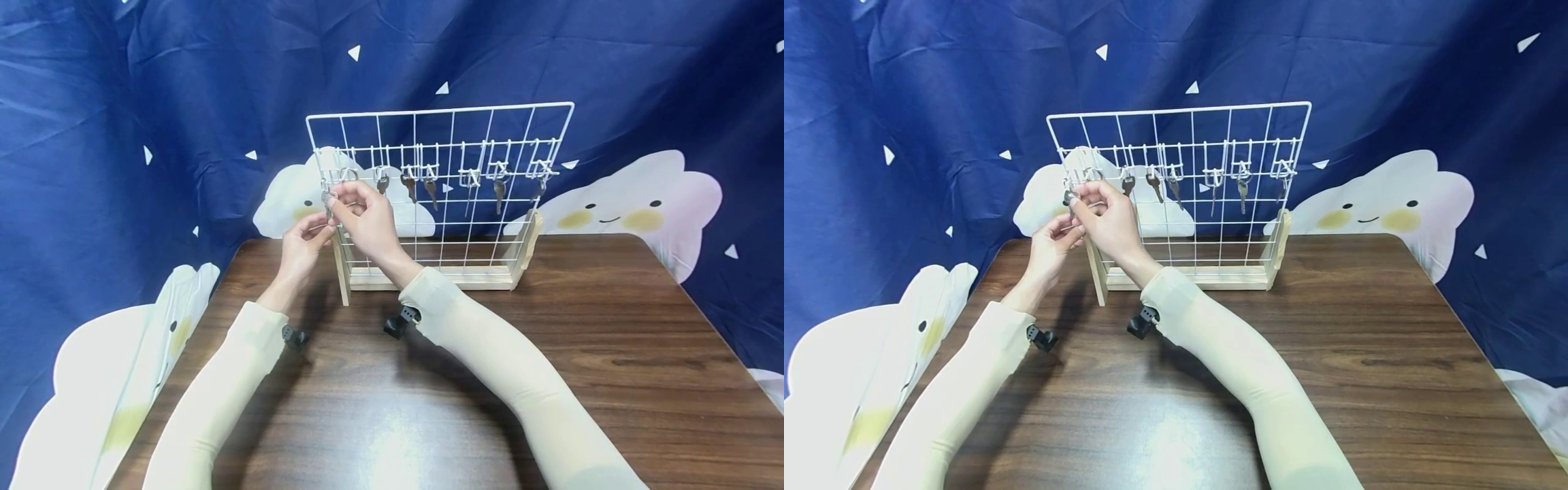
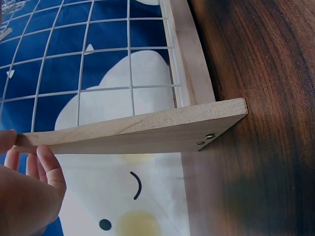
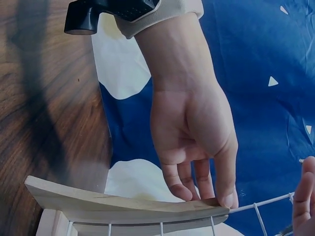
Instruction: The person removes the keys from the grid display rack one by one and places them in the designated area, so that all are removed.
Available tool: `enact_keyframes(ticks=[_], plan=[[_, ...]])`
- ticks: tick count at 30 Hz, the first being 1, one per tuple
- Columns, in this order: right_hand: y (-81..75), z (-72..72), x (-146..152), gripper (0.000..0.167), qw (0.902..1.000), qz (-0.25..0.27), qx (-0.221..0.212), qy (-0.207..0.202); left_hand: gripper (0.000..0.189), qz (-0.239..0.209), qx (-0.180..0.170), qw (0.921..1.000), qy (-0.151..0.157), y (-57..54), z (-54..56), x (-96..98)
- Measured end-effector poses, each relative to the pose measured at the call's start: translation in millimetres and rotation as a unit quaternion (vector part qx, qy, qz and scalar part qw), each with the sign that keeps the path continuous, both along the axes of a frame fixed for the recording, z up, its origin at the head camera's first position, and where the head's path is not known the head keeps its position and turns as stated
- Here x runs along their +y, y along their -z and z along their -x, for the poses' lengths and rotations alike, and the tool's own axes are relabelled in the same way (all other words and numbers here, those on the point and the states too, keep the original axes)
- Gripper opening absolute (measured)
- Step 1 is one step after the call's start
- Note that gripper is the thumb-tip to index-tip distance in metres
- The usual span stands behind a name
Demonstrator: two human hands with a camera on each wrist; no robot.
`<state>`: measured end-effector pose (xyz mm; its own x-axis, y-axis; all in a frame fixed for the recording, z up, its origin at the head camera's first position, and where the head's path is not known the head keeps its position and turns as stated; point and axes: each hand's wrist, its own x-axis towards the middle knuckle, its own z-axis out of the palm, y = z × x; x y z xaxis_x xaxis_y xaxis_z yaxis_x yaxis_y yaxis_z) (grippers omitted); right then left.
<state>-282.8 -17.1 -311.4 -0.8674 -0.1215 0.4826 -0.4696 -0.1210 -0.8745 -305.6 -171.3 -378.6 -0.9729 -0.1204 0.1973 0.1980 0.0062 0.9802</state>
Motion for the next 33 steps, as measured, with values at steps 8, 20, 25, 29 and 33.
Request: enact_keyframes(ticks=[8, 20, 25, 29, 33], plan=[[-6.4, -5.8, 3, 0.019, 0.9998, -0.006, 0.012, -0.014, 0.037, 0.000, 0.004, 1.0000, -0.002, -0.1, -0.7, 0.7], [-8.0, -14.4, 5, 0.017, 0.9983, -0.016, 0.015, -0.054, 0.028, -0.003, -0.013, 0.9999, -0.010, -1.7, -0.4, 0.6], [-4.1, -19.8, 13, 0.016, 0.9970, -0.044, -0.008, -0.063, 0.033, 0.013, -0.015, 0.9997, -0.013, -1.8, -0.4, 0.1], [2.6, -22.8, 21, 0.016, 0.9951, -0.068, -0.025, -0.067, 0.036, 0.010, -0.005, 0.9999, -0.002, -0.9, -0.4, -0.1], [10.3, -23.8, 27, 0.016, 0.9933, -0.080, -0.038, -0.074, 0.037, 0.002, 0.000, 1.0000, 0.007, -0.7, -1.3, 0.0]])
